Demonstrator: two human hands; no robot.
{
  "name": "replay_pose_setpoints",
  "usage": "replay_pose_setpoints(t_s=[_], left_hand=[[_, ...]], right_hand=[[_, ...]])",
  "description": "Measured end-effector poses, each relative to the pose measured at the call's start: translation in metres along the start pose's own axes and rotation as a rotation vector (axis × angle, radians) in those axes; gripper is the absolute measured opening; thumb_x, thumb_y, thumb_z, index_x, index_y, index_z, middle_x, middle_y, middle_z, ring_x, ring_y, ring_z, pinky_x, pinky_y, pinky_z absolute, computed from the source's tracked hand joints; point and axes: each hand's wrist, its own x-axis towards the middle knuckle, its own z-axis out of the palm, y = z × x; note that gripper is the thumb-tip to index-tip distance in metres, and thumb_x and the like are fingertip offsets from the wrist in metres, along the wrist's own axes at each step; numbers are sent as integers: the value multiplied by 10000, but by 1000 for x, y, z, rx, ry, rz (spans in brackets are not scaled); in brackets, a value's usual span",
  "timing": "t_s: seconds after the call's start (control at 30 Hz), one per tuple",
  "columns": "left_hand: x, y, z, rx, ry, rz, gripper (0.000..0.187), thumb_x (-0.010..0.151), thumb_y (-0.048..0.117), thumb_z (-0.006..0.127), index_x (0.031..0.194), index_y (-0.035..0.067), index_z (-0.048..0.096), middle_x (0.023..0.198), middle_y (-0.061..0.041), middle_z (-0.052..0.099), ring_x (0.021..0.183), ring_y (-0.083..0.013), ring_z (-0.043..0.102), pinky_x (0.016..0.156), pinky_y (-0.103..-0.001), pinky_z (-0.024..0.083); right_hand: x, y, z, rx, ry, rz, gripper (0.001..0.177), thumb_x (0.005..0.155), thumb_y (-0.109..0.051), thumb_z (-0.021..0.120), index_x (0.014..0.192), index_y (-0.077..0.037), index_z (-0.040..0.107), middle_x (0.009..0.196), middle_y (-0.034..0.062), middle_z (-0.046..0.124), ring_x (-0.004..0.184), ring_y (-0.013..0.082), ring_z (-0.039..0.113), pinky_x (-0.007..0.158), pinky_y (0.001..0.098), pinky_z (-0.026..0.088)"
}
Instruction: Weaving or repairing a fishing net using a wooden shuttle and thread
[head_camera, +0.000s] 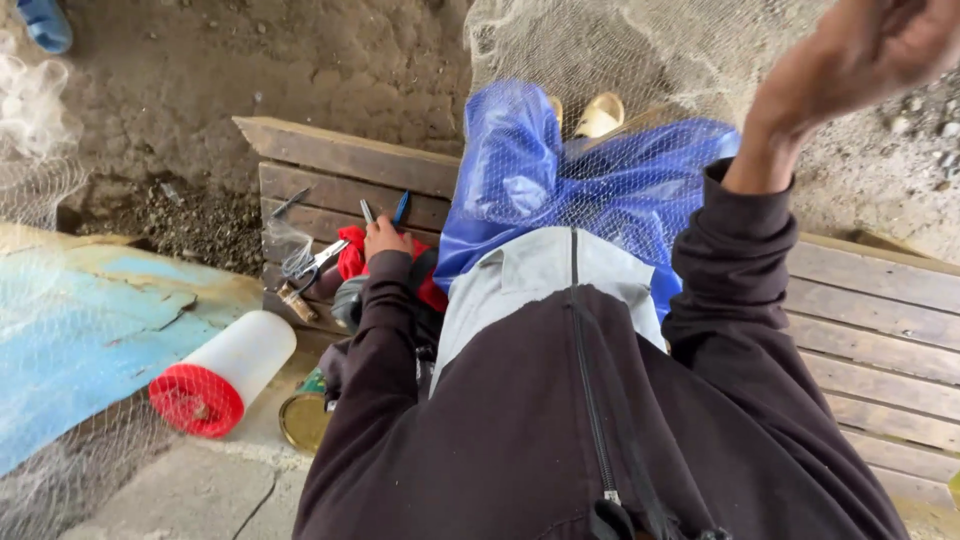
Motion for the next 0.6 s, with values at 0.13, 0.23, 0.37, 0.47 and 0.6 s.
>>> replay_pose_setpoints(t_s=[0.13,0.23,0.37,0.47,0.6], left_hand=[[-5,-6,13,-159,181,39,344,780,244,601,1075,83,527,1069,-189,502,928,-423,509,868,-494,392],[-2,-10,15,-338,419,40,271,793,149,609,1049,73,564,1116,-242,436,967,-434,518,888,-459,423],[4,-15,23,-96,565,-107,226,730,168,643,924,82,566,910,-222,516,780,-426,527,710,-520,432],[16,-26,16,-122,386,-275,213,780,220,585,887,49,516,910,-224,564,825,-427,555,739,-496,436],[10,-2,-34,-111,-62,-565,380,828,321,573,1062,50,445,1048,-244,608,968,-411,589,837,-475,455]], right_hand=[[-22,34,-25,275,325,559,421,684,-25,628,544,-121,243,447,22,262,426,113,203,434,297,164],[-27,40,-40,443,152,561,207,849,-126,646,660,-128,562,512,13,253,453,119,154,459,299,115],[-39,44,-54,664,65,364,285,1077,10,442,1282,-108,602,614,135,199,479,192,106,456,335,103],[-40,30,-50,704,44,379,364,1097,10,394,1368,-171,556,619,128,191,473,215,127,458,333,117],[-38,8,-40,713,35,427,306,1074,-66,459,1335,-185,566,629,126,248,472,208,186,443,322,149]])
